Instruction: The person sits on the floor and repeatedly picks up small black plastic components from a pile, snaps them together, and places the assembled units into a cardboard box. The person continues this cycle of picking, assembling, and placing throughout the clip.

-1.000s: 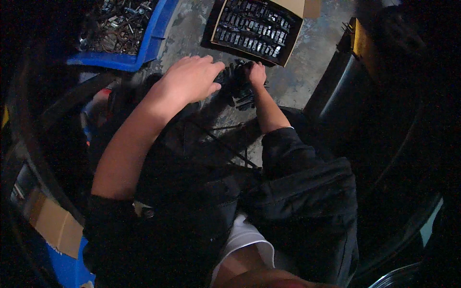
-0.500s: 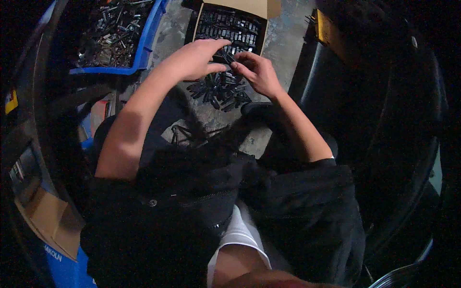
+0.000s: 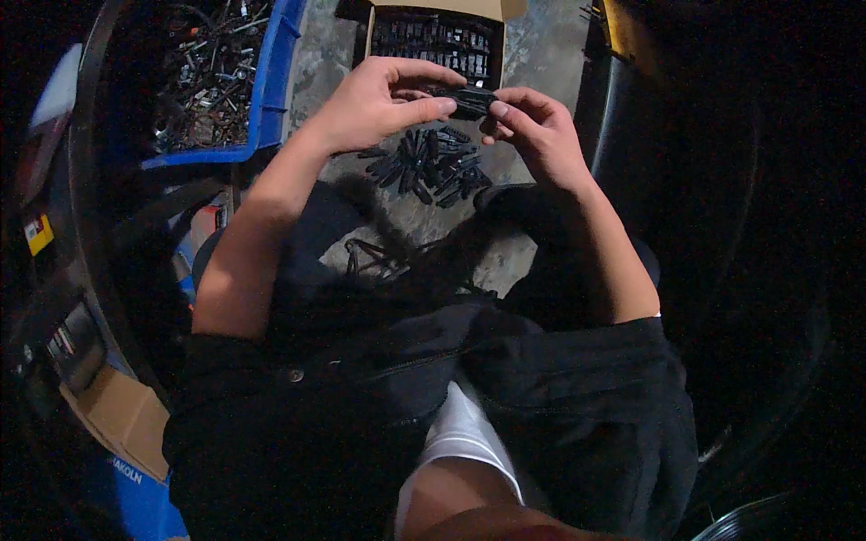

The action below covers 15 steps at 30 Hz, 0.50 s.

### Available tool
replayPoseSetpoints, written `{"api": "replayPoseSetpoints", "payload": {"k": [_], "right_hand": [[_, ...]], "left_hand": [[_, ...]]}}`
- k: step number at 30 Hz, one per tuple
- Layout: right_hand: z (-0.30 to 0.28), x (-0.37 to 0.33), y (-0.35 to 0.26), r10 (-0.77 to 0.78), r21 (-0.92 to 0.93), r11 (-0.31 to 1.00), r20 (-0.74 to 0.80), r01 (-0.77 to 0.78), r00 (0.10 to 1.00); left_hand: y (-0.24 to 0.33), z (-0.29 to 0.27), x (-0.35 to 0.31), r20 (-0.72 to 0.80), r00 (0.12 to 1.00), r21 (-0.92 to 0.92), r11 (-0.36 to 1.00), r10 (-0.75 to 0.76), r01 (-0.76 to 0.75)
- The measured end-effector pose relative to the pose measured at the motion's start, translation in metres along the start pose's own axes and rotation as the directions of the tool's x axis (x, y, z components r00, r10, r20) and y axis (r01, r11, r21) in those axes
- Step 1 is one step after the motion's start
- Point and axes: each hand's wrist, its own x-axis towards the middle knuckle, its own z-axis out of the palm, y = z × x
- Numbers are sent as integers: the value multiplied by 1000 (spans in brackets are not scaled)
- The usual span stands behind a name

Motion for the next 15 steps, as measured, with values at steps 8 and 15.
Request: {"api": "replayPoseSetpoints", "payload": {"k": [8, 15], "right_hand": [[-9, -3, -3, 31, 172, 985, -47, -23, 998], [-14, -1, -3, -87, -68, 994, -89, 81, 992]], "left_hand": [[-3, 14, 23, -23, 999, -80, 996, -40, 38], [-12, 19, 24, -80, 996, -109, 994, -38, 29]]}}
